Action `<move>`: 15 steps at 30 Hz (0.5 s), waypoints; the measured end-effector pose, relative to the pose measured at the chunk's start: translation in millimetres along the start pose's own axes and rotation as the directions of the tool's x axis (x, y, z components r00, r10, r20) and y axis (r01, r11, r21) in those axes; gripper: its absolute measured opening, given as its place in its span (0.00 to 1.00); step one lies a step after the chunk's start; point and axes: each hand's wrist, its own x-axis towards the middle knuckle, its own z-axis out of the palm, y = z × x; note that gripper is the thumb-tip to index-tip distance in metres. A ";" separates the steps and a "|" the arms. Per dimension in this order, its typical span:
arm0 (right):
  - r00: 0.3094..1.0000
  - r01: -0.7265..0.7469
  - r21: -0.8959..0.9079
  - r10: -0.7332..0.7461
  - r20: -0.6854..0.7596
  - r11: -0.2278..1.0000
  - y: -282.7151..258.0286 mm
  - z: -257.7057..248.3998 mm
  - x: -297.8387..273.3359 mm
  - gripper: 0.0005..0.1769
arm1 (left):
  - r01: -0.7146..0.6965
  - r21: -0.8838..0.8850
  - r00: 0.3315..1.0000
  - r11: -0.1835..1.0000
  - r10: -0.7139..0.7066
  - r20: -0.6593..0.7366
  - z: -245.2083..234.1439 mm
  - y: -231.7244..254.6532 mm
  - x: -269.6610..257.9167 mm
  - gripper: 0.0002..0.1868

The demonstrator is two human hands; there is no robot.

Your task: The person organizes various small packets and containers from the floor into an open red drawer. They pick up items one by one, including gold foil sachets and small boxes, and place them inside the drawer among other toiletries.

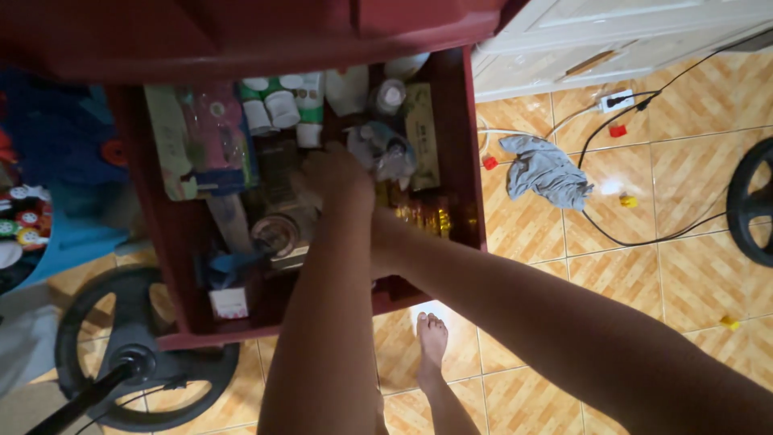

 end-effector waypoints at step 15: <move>0.998 -0.015 -0.552 0.050 0.049 0.834 -4.0 12.5 6.3 0.16 | -0.195 -0.273 0.974 0.942 0.153 -0.169 -74.9 -33.8 -48.2 0.51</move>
